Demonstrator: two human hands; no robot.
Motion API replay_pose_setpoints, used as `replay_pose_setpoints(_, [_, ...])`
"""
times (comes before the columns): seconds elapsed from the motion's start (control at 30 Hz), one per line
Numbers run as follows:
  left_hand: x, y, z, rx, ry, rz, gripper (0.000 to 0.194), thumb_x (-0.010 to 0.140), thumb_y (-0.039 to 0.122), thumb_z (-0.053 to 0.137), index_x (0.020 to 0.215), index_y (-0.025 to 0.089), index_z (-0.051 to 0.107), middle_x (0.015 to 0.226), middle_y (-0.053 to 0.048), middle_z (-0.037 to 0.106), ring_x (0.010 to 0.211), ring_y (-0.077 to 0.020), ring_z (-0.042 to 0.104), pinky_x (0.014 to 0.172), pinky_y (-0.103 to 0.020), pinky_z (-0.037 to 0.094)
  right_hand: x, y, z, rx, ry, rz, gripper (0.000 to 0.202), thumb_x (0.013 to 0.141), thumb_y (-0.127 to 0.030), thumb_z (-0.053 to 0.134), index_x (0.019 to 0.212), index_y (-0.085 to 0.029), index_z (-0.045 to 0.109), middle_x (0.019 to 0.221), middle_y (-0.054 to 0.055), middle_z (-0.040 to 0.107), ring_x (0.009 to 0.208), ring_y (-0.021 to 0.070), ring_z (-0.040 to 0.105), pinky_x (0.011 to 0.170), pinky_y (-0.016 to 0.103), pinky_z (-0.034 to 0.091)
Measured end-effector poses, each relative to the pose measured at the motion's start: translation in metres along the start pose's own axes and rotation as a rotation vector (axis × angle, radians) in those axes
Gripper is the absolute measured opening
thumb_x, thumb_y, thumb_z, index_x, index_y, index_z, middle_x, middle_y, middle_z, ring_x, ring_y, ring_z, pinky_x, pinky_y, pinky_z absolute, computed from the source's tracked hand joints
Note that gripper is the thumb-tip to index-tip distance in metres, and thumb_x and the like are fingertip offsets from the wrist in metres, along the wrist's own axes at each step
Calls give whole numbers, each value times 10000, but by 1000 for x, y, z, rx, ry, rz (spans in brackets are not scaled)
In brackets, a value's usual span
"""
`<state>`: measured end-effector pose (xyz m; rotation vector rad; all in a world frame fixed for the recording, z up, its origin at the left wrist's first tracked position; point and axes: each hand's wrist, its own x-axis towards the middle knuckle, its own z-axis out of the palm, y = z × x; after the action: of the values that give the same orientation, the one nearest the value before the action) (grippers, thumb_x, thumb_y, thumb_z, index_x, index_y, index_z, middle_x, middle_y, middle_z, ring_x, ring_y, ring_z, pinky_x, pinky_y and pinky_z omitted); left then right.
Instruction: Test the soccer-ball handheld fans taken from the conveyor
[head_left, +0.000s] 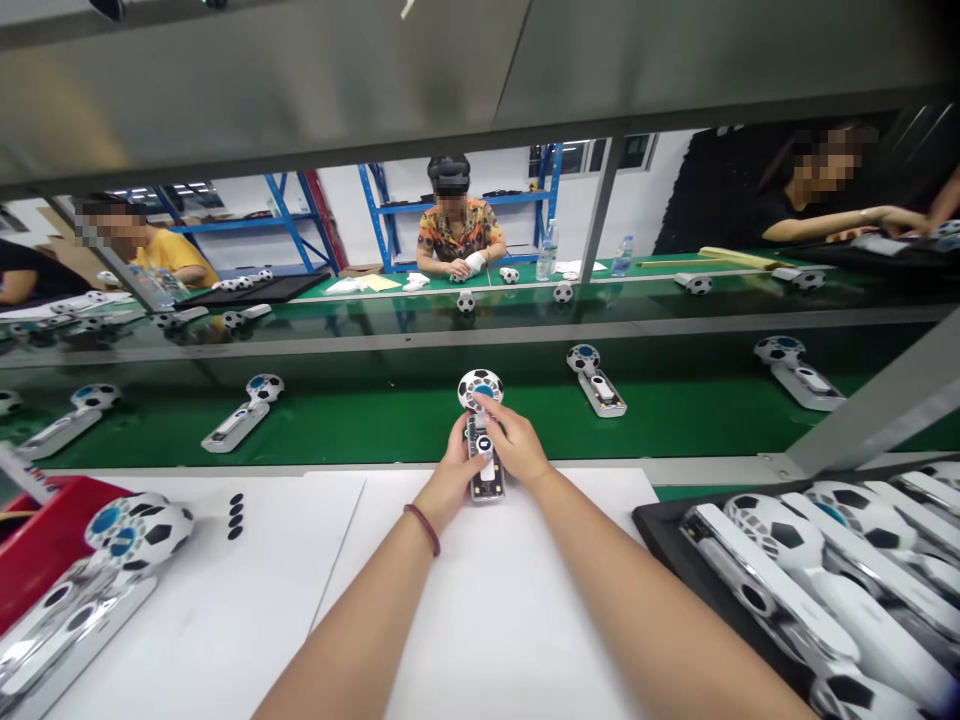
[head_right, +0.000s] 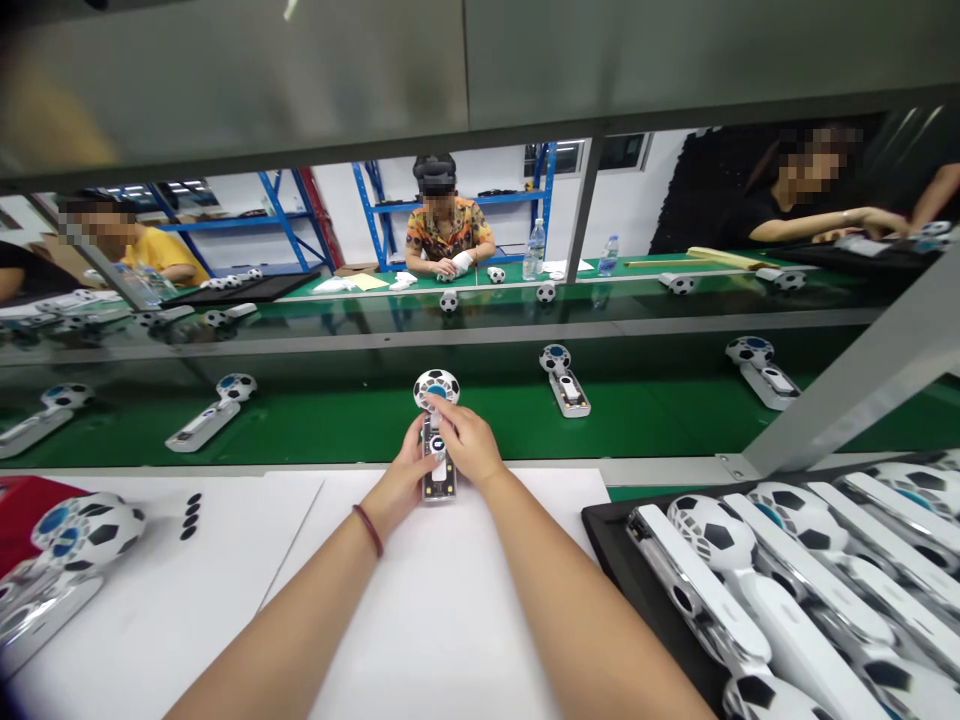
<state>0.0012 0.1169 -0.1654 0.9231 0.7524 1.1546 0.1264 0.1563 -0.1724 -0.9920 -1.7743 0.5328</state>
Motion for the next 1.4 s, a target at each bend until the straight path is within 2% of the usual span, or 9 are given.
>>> replay_pose_setpoints(0.27, [2,-3,-6,-25,-122,-20,841,684,134,681,1367,279,211,1095,-50,569,949,-188,564,832,-306,435,0,-1,-3,49,7,41,400,873,-237,386,1244,-295,524,1180,2,607,1062,176,567,915,316,439])
replay_pose_setpoints(0.57, [4,-5,-8,5,-118,-29,893,652,96,675,1374,279,183,1120,-60,555,1012,-217,554,921,-368,401,0,-1,-4,104,11,136,374,881,-297,394,1226,-345,532,1087,-18,653,914,187,620,804,322,471])
replay_pose_setpoints(0.8, [5,-5,-7,45,-74,-20,902,630,104,689,1368,274,200,1144,-66,556,1021,-223,558,936,-379,403,1,2,-1,209,-16,175,376,868,-306,421,1226,-343,529,1136,-13,624,1002,192,588,887,342,438])
replay_pose_setpoints(0.97, [7,-6,-10,36,-19,12,891,652,136,686,1376,271,185,1168,-84,557,1034,-238,563,917,-392,427,6,-4,12,499,-48,272,598,846,-320,482,1393,-363,244,1296,-13,508,1140,162,517,936,304,431])
replay_pose_setpoints(1.07, [6,-7,-11,48,-36,41,930,652,150,697,1391,281,149,1247,-93,515,1120,-253,519,963,-408,401,11,-7,11,789,-33,498,869,740,-281,631,1406,-393,83,1214,-9,552,944,147,608,762,266,505])
replay_pose_setpoints(1.13, [5,-8,-10,82,-69,49,947,656,155,700,1402,279,131,1310,-99,468,1185,-261,470,1003,-415,368,12,-7,7,862,-53,622,866,693,-290,671,1386,-365,159,1084,6,604,698,136,623,519,230,483])
replay_pose_setpoints(1.2, [5,-9,-10,119,-104,50,934,668,164,695,1409,268,137,1360,-107,420,1231,-273,424,1031,-426,339,12,-6,3,892,-122,675,664,691,-336,664,1287,-273,379,905,20,634,541,129,576,386,210,395])
replay_pose_setpoints(1.27, [6,-11,-10,142,-124,63,913,677,162,687,1411,262,153,1405,-106,366,1270,-278,375,1056,-429,309,10,-6,0,934,-183,702,459,704,-364,645,1119,-204,531,770,21,626,515,129,561,385,214,392])
replay_pose_setpoints(1.4, [7,-12,-14,158,-125,76,928,680,136,680,1419,292,140,1451,-79,298,1319,-268,300,1077,-411,283,8,-10,-4,987,-231,723,312,724,-363,627,981,-192,582,765,24,639,597,141,600,491,240,470])
